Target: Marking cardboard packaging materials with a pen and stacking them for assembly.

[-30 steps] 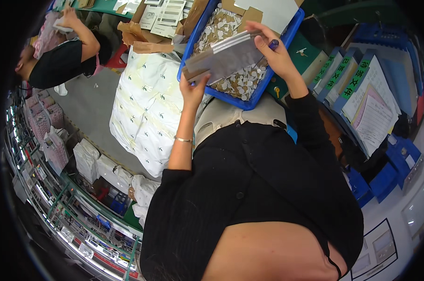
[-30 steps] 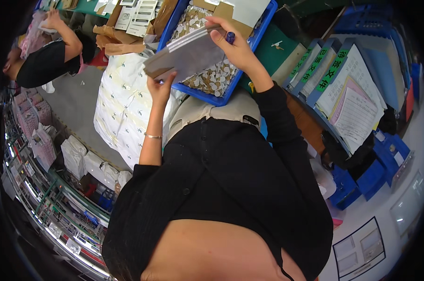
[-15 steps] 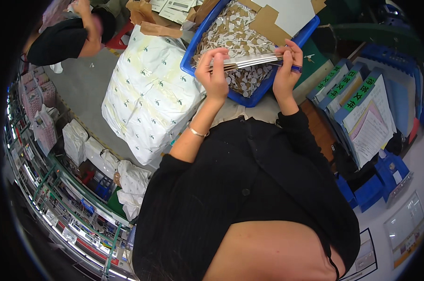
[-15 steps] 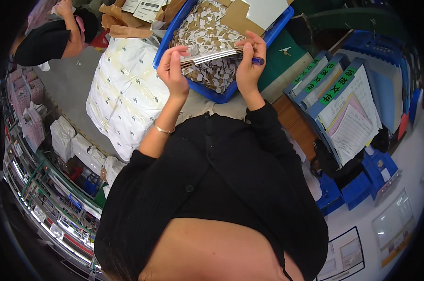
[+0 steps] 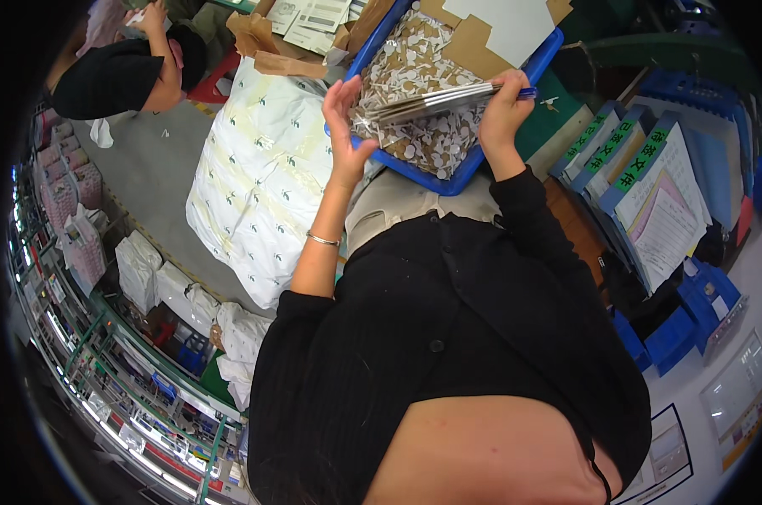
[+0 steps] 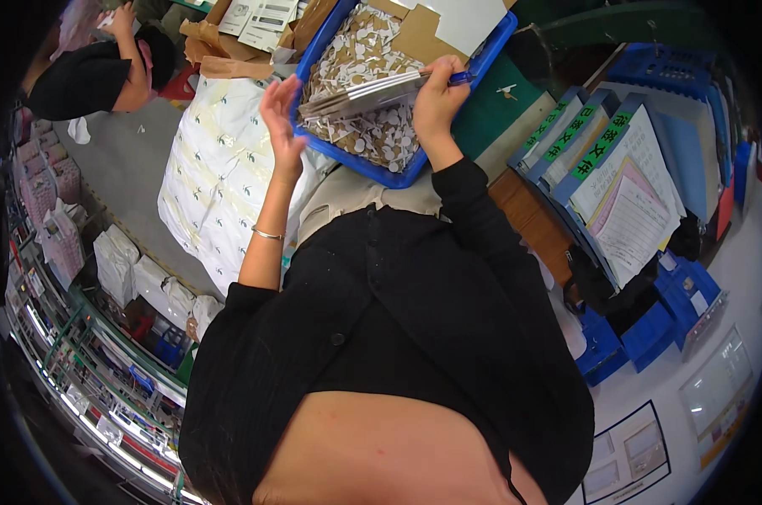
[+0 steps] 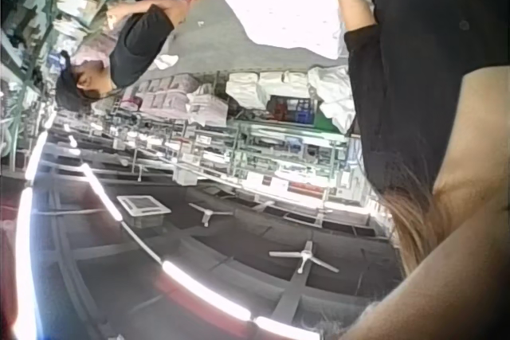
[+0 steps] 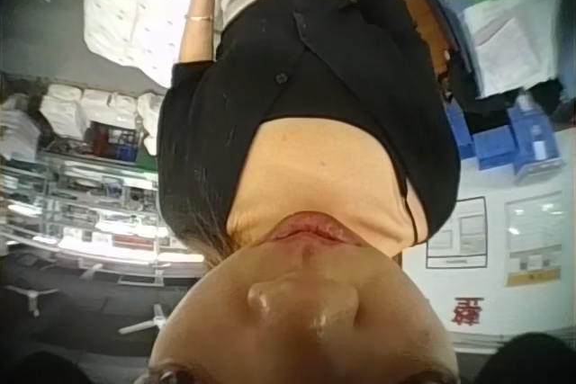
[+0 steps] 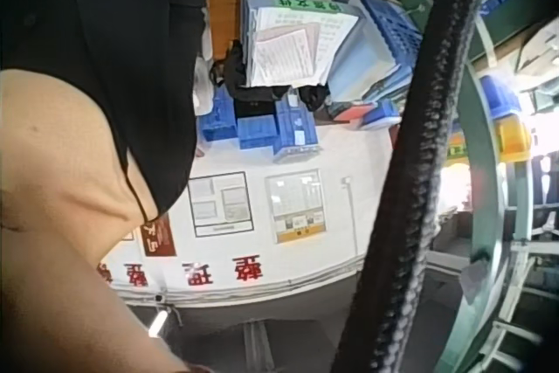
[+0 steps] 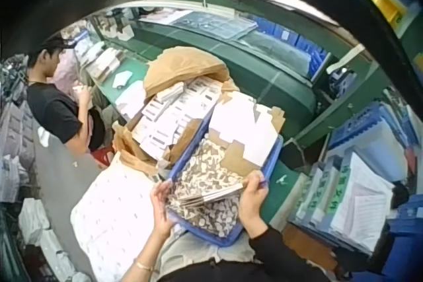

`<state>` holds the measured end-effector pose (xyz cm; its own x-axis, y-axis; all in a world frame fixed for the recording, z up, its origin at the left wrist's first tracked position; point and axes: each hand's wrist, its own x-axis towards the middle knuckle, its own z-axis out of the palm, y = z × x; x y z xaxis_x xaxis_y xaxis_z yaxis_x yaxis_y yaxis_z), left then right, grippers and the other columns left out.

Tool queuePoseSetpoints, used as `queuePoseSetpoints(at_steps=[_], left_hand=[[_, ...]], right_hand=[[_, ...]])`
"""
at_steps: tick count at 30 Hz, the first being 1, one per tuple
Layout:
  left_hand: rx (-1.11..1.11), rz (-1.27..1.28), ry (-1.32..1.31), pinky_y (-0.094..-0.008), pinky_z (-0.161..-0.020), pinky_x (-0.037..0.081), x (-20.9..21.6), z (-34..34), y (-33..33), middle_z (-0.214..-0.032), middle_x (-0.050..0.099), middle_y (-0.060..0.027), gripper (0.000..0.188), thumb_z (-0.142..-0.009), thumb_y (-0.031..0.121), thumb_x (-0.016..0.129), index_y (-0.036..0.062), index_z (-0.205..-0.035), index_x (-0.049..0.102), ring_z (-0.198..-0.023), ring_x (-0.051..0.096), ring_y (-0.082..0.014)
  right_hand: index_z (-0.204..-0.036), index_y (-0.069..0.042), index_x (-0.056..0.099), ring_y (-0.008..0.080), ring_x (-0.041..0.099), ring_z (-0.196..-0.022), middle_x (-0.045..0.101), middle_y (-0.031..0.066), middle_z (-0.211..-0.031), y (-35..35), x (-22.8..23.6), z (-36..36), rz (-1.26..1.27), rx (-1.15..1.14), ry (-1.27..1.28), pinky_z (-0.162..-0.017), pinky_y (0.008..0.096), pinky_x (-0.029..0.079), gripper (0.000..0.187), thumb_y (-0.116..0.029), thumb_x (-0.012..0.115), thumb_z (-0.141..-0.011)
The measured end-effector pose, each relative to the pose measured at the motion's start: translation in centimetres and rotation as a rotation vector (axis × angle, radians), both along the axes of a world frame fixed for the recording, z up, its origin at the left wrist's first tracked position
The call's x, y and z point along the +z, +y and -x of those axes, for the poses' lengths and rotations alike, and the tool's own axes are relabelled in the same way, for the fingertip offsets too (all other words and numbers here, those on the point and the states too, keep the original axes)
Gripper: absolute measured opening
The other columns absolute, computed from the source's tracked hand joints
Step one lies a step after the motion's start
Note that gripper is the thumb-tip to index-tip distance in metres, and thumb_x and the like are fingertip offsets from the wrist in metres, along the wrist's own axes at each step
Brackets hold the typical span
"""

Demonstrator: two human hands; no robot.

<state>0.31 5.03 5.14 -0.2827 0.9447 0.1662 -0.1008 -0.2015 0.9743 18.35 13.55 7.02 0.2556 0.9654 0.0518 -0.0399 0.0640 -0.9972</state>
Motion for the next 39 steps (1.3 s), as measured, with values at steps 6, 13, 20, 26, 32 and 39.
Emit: queuePoseSetpoints(at_steps=[6,13,20,26,32,39], left_hand=[[-0.14,0.124,0.439,-0.0363,-0.096,0.036,-5.7,0.8,0.9,-0.1,0.064,-0.0062,0.059,-0.052,0.009,0.079,0.0045,-0.106,0.056,-0.104,0.054,-0.0228],[-0.014,0.306,0.262,-0.0255,-0.06,0.049,0.6,0.3,-0.8,-0.081,0.065,-0.0108,0.027,-0.066,0.009,0.075,-0.0046,-0.086,0.063,-0.067,0.06,-0.0163],[0.242,0.728,0.073,-0.0253,-0.056,0.05,2.5,0.5,-3.9,-0.077,0.063,-0.0142,0.033,-0.068,0.013,0.074,-0.0078,-0.089,0.059,-0.062,0.059,-0.019],[0.403,1.076,0.093,-0.0256,-0.058,0.05,-0.4,1.0,-4.0,-0.078,0.062,-0.0164,0.041,-0.068,0.019,0.076,-0.0115,-0.089,0.058,-0.063,0.059,-0.0201],[0.453,1.152,0.082,-0.0254,-0.058,0.05,-1.1,0.8,-3.8,-0.08,0.062,-0.0187,0.047,-0.066,0.022,0.077,-0.0142,-0.09,0.057,-0.065,0.06,-0.0211],[0.456,1.14,0.099,-0.0259,-0.058,0.05,-1.1,0.5,-3.9,-0.081,0.061,-0.0195,0.047,-0.066,0.022,0.077,-0.0142,-0.09,0.057,-0.066,0.06,-0.0216]], right_hand=[[-0.061,-0.005,0.045,0.0131,0.042,-0.062,0.049,0.0033,-0.064,-0.6,0.8,1.2,-0.015,0.013,0.015,-0.065,0.0214,0.035,0.023,-0.008,0.038,-0.082],[-0.065,-0.003,0.053,0.0146,0.047,-0.066,0.054,0.0041,-0.068,0.4,5.8,0.4,0.046,0.061,0.043,-0.068,0.0233,0.037,0.034,-0.019,0.038,-0.091],[-0.079,0.0,0.065,0.0147,0.057,-0.068,0.064,0.0107,-0.081,0.7,7.4,-6.3,0.089,0.219,-0.086,-0.057,0.0205,0.044,0.069,-0.05,0.019,-0.094],[-0.072,0.005,0.062,0.0173,0.061,-0.058,0.064,0.0119,-0.076,-4.5,0.0,-5.3,0.277,0.174,-0.15,-0.056,0.0225,0.048,0.031,-0.017,0.049,-0.088],[-0.068,0.007,0.063,0.0139,0.057,-0.056,0.064,0.0081,-0.07,-6.3,-3.9,-6.2,0.056,0.376,-0.527,-0.056,0.0202,0.046,0.023,-0.006,0.052,-0.084],[-0.066,0.003,0.064,0.0145,0.051,-0.05,0.062,0.0065,-0.063,-6.0,-4.5,-6.2,0.068,0.233,-0.383,-0.049,0.0212,0.04,0.019,-0.004,0.054,-0.08]])
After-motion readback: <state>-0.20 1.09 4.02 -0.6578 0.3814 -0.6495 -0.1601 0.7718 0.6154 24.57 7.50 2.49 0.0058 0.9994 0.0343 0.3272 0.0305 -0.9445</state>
